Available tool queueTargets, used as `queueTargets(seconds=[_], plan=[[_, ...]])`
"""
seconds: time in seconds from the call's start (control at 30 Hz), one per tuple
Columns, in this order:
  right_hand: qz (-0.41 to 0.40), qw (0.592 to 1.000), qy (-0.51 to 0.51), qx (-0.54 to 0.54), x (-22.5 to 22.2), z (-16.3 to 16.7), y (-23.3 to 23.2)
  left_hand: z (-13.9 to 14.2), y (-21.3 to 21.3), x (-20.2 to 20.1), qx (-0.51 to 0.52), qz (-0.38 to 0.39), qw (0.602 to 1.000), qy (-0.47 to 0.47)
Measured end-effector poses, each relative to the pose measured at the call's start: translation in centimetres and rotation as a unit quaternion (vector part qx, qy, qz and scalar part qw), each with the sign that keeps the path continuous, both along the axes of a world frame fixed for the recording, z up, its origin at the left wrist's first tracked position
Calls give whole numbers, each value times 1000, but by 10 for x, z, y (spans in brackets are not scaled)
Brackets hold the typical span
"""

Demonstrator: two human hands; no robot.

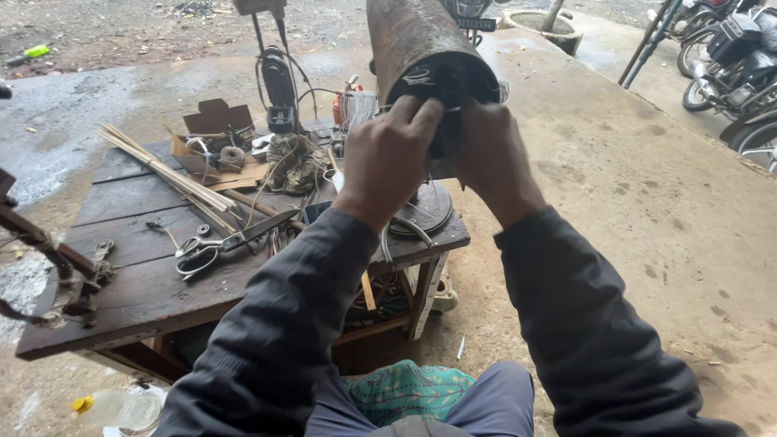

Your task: The person bends thin metal wire into loops using a cylindrical metal jig and a wooden stick. They repeatedly insert the stick into the jig, rotate it to shape the wire, and then remove the formed loops.

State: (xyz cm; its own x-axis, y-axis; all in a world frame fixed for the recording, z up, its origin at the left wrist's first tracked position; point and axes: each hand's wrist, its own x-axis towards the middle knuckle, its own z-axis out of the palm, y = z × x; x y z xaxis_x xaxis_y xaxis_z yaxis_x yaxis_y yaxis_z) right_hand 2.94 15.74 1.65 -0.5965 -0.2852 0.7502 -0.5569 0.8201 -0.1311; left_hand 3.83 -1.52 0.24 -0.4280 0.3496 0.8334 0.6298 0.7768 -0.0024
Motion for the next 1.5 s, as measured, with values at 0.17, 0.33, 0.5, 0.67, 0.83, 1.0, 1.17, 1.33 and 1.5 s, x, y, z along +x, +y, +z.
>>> queueTargets(seconds=[0.17, 0.33, 0.5, 0.67, 0.83, 1.0, 1.17, 1.33, 1.5], plan=[[-117, 986, 15, 120, -36, -9, -15, -2, -2, -14, 23, 21, 999, 33], [-95, 993, 61, 34, -53, -24, -26, -21, -22, -5, 78, -54, 994, 54], [-172, 984, 4, 43, -68, -35, -23, -38, -39, 26, 179, -134, 975, 11], [-155, 988, -13, 1, -80, -27, -15, -63, -48, 69, 277, -179, 943, -39], [-135, 988, 74, 10, -57, -39, -27, -87, -61, 97, 279, -187, 937, -97], [-78, 994, 26, -70, -50, -37, -26, -97, -59, 114, 262, -190, 933, -156], [-45, 995, -54, -66, -69, -28, -12, -103, -50, 125, 261, -227, 925, -158], [0, 995, -104, -5, -63, -31, -4, -107, -46, 131, 239, -238, 926, -171], [37, 995, -77, -50, -42, -24, -10, -111, -39, 139, 222, -257, 924, -177]])
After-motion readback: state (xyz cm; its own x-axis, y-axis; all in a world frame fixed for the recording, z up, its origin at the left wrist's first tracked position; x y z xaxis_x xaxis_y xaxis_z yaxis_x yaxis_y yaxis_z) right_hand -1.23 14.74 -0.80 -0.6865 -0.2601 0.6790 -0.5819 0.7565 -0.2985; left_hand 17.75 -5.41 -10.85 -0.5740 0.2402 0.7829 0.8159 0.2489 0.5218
